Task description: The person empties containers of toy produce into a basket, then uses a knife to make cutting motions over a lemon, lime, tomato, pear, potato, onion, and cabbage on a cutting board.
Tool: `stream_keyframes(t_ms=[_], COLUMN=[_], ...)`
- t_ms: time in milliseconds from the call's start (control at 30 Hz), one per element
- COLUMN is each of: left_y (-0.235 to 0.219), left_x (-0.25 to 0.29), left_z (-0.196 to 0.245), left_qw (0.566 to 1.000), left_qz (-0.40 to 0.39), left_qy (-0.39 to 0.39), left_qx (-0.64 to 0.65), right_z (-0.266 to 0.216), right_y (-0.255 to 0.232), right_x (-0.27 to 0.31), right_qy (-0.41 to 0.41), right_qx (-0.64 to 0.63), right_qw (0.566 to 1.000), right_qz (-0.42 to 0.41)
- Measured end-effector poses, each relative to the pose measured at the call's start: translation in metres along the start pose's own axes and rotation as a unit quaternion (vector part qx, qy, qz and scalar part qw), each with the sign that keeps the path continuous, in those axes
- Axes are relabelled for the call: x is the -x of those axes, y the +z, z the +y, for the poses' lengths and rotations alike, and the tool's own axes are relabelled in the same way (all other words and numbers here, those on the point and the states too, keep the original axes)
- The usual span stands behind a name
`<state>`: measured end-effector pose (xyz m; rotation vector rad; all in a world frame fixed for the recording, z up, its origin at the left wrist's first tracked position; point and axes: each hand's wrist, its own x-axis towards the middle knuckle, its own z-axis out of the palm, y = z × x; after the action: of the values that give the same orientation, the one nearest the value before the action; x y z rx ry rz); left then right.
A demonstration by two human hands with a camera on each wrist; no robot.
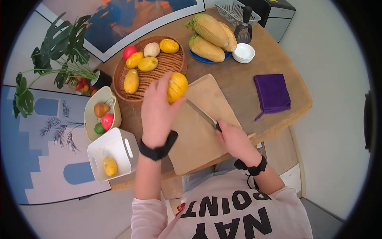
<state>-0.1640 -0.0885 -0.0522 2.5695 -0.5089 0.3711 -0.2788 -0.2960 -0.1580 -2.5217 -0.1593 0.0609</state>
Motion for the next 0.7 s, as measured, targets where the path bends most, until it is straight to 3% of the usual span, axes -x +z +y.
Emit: stream_keyframes(t_ms=[67, 233, 267, 367, 567, 700], left_y=[0.000, 0.046, 0.050, 0.050, 0.059, 0.066], left_x=[0.037, 0.107, 0.113, 0.121, 0.122, 0.118], left_z=[0.014, -0.014, -0.014, -0.004, -0.003, -0.012], left_qw=[0.999, 0.992, 0.994, 0.994, 0.992, 0.991], left_qz=[-0.022, -0.082, -0.066, 0.069, 0.070, 0.097], left_qy=[-0.023, -0.083, -0.089, -0.010, -0.056, -0.061], left_qx=[-0.028, -0.042, -0.020, -0.088, 0.085, 0.062], right_z=[-0.001, -0.003, -0.001, 0.005, -0.014, -0.028], right_y=[0.001, -0.002, -0.001, 0.003, -0.013, -0.009], right_x=[0.001, 0.000, -0.001, 0.000, 0.016, 0.025], right_qy=[0.000, 0.005, 0.004, 0.000, 0.000, -0.017], right_qx=[0.002, -0.006, -0.010, -0.023, -0.073, -0.115], right_qw=[1.000, 1.000, 1.000, 1.000, 0.997, 0.993], right_qz=[0.001, -0.004, -0.004, 0.002, 0.012, 0.023])
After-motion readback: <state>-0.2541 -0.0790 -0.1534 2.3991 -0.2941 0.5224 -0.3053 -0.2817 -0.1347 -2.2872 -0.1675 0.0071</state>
